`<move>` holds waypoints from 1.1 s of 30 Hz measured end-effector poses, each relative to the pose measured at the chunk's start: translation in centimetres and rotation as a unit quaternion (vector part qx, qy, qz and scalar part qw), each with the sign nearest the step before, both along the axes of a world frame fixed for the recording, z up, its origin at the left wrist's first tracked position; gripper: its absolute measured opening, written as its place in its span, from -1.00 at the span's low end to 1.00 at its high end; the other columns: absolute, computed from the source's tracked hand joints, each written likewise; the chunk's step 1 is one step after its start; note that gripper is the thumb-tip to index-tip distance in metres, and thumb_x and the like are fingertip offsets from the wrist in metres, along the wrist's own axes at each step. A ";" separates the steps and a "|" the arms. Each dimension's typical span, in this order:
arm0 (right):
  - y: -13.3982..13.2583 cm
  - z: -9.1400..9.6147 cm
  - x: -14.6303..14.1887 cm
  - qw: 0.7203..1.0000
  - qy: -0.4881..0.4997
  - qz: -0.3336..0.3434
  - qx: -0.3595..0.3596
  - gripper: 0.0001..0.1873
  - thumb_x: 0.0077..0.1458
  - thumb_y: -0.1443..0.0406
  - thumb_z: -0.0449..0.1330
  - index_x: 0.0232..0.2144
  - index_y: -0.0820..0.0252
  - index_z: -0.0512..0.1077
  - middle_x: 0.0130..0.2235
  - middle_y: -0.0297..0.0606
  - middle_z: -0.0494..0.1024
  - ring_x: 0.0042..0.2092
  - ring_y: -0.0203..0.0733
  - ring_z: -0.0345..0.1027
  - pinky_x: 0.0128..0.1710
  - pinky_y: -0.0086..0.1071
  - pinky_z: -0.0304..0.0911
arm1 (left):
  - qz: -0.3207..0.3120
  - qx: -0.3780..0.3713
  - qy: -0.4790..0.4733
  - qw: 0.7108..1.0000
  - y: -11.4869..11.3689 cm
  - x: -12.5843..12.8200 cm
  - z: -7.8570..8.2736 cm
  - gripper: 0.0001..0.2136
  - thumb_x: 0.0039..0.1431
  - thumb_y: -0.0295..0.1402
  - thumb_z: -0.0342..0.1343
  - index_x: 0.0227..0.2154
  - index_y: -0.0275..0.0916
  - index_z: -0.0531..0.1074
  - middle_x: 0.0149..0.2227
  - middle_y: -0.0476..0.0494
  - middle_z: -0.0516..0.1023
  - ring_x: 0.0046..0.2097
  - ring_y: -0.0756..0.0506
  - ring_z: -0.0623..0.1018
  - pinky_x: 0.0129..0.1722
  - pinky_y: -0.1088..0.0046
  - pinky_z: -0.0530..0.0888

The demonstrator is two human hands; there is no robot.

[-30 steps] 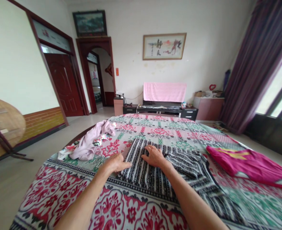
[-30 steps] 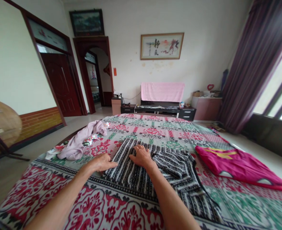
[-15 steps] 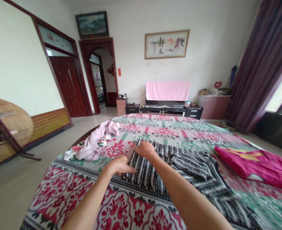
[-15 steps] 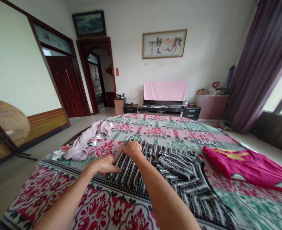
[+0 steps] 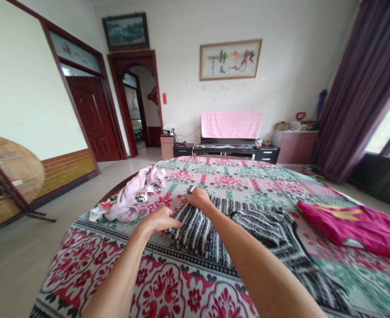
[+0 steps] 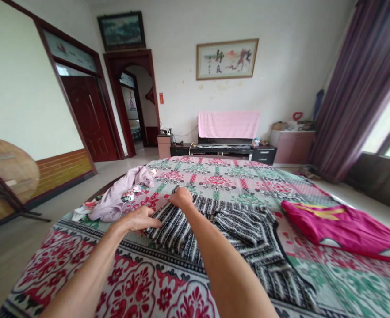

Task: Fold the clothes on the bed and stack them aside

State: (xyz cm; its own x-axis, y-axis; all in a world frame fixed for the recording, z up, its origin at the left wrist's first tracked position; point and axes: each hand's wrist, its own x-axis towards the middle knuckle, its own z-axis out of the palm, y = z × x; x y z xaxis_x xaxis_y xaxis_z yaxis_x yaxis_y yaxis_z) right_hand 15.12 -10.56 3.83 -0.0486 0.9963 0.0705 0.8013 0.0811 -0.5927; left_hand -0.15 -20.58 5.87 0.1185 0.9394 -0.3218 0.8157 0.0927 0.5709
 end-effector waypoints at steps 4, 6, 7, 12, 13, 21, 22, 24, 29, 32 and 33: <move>0.0 0.6 0.2 0.993 0.112 -0.031 -0.013 -0.82 -0.02 0.27 0.14 -0.51 0.23 0.49 -0.42 -0.13 0.54 -0.21 -0.03 0.46 -0.22 -0.31 0.32 | 0.077 0.059 0.015 0.995 0.3 -1.2 0.6 -0.77 -0.15 -0.19 0.12 -0.44 -0.22 0.39 -0.57 0.06 0.40 -0.55 0.01 0.40 -0.62 0.58 0.27; -0.1 0.7 0.7 0.984 0.172 -0.032 -0.029 -0.82 0.01 0.26 0.11 -0.52 0.23 0.45 -0.49 -0.22 0.49 -0.32 -0.14 0.44 -0.31 -0.36 0.34 | 0.076 0.089 0.003 0.993 0.3 -1.2 0.8 -0.76 -0.14 -0.21 0.10 -0.40 -0.23 0.42 -0.55 0.06 0.42 -0.54 0.02 0.40 -0.60 0.59 0.25; -0.3 0.8 1.2 0.977 0.205 -0.032 -0.038 -0.82 0.02 0.27 0.10 -0.51 0.22 0.44 -0.51 -0.26 0.47 -0.38 -0.20 0.42 -0.36 -0.39 0.34 | 0.061 0.110 -0.013 0.992 0.2 -1.0 0.9 -0.76 -0.13 -0.22 0.09 -0.38 -0.24 0.44 -0.54 0.05 0.44 -0.52 0.02 0.41 -0.59 0.58 0.25; -1.5 2.1 5.4 0.937 0.341 -0.017 -0.072 -0.88 0.03 0.29 0.09 -0.42 0.22 0.40 -0.50 -0.35 0.44 -0.50 -0.37 0.33 -0.46 -0.46 0.36 | -0.054 0.192 -0.132 0.971 -1.1 1.7 2.4 -0.70 -0.03 -0.22 0.06 -0.28 -0.28 0.49 -0.43 -0.02 0.51 -0.42 -0.01 0.44 -0.46 0.54 0.31; -1.8 2.4 6.5 0.930 0.361 -0.016 -0.074 -0.89 0.03 0.30 0.10 -0.42 0.22 0.39 -0.49 -0.34 0.44 -0.50 -0.37 0.33 -0.46 -0.46 0.36 | -0.075 0.195 -0.156 0.965 -1.5 2.5 2.7 -0.69 -0.02 -0.22 0.06 -0.25 -0.27 0.49 -0.39 -0.04 0.53 -0.39 -0.02 0.45 -0.43 0.53 0.33; -4.9 0.0 14.2 0.871 0.484 -0.020 -0.089 -0.94 -0.06 0.35 0.13 -0.52 0.22 0.32 -0.54 -0.39 0.39 -0.53 -0.38 0.30 -0.52 -0.47 0.32 | -0.183 0.175 -0.200 0.947 -4.0 8.7 0.7 -0.61 -0.03 -0.19 0.14 -0.13 -0.26 0.50 -0.30 -0.06 0.57 -0.28 -0.05 0.49 -0.28 0.49 0.39; -5.3 -0.4 14.7 0.868 0.487 -0.024 -0.092 -0.94 -0.07 0.36 0.13 -0.53 0.22 0.30 -0.56 -0.41 0.37 -0.54 -0.38 0.29 -0.51 -0.48 0.32 | -0.192 0.164 -0.199 0.947 -4.1 9.2 0.2 -0.58 -0.04 -0.18 0.16 -0.11 -0.27 0.49 -0.32 -0.06 0.57 -0.31 -0.04 0.49 -0.31 0.49 0.39; -6.0 -1.0 15.5 0.865 0.492 -0.027 -0.094 -0.96 -0.07 0.36 0.12 -0.51 0.20 0.29 -0.56 -0.43 0.35 -0.53 -0.38 0.30 -0.50 -0.48 0.31 | -0.204 0.144 -0.205 0.946 -4.3 10.0 -0.5 -0.54 -0.06 -0.16 0.17 -0.09 -0.28 0.48 -0.35 -0.05 0.55 -0.37 -0.02 0.49 -0.37 0.51 0.38; -6.8 -1.7 16.1 0.884 0.455 -0.094 -0.056 -0.57 -0.06 0.15 0.21 -0.11 0.13 0.30 -0.45 -0.43 0.42 -0.49 -0.34 0.32 -0.54 -0.48 0.27 | -0.112 0.199 -0.241 0.943 -3.1 9.5 -0.8 -0.59 0.07 -0.09 0.03 -0.18 -0.30 0.50 -0.40 -0.09 0.55 -0.41 -0.02 0.52 -0.36 0.49 0.42; -6.8 -2.0 15.6 0.895 0.433 -0.100 -0.044 -0.21 -0.19 0.21 0.34 0.10 0.09 0.14 -0.49 -0.49 0.40 -0.51 -0.34 0.28 -0.61 -0.53 0.16 | -0.038 0.231 -0.185 0.954 -1.9 7.8 -1.0 -0.56 0.06 -0.07 0.04 -0.12 -0.29 0.47 -0.32 -0.14 0.57 -0.34 -0.06 0.54 -0.28 0.43 0.46; -6.8 -2.0 15.4 0.894 0.436 -0.093 -0.043 -0.17 -0.21 0.24 0.35 0.12 0.09 0.12 -0.51 -0.51 0.38 -0.53 -0.34 0.26 -0.63 -0.54 0.13 | -0.045 0.214 -0.167 0.961 -1.7 7.2 -1.0 -0.50 0.03 -0.06 0.07 -0.03 -0.29 0.43 -0.21 -0.19 0.57 -0.28 -0.09 0.55 -0.23 0.40 0.46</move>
